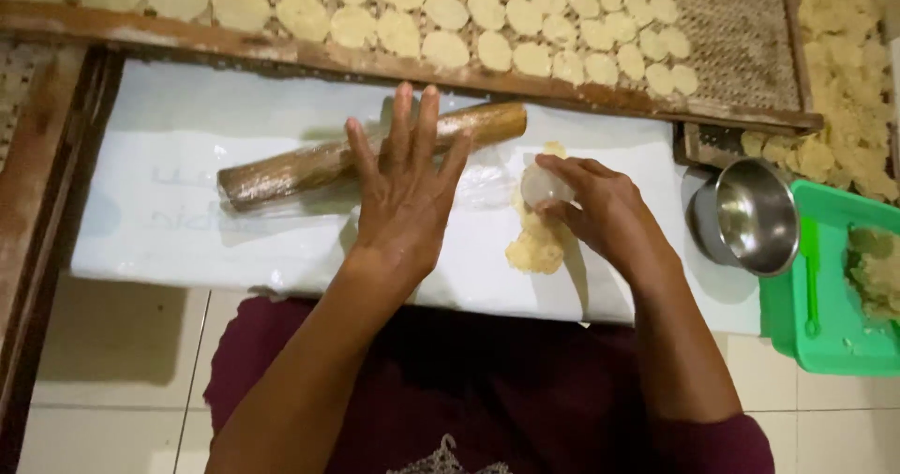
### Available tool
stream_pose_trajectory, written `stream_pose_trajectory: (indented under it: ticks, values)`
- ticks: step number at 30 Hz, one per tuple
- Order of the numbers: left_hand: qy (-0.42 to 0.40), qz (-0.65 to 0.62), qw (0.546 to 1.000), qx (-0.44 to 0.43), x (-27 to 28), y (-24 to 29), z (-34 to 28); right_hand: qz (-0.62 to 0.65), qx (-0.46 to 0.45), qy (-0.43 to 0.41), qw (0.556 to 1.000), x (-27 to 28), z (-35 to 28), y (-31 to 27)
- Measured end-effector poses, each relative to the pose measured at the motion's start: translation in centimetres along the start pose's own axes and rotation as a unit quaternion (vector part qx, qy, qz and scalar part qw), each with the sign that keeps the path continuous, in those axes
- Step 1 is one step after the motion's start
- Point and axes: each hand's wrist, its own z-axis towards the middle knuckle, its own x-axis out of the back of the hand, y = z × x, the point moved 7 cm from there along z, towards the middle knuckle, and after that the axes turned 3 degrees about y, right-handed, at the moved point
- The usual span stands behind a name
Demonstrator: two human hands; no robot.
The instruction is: Rolling out small pieces of dough into thin discs and placing them onto a large mesh tray for drying.
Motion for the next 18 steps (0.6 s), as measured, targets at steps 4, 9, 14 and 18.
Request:
stream_pose_trajectory:
  ticks: [4,9,14,18]
  values:
    - [-0.012,-0.040,0.999,0.001,0.7,-0.1,-0.3,0.115,-0.083,0.006,0.990,2.5,-1.0,3.9]
    - [-0.024,-0.026,0.999,0.005,0.6,-0.7,-0.1,0.044,-0.022,0.074,0.996,4.3,-2.5,4.6]
    - [-0.029,-0.012,1.000,-0.002,0.1,-0.3,-0.1,0.072,-0.053,0.077,0.993,4.4,-2.5,5.5]
    - [-0.048,0.014,0.999,0.007,-1.0,-0.5,0.2,0.145,-0.041,0.048,0.987,4.0,-2.3,3.6]
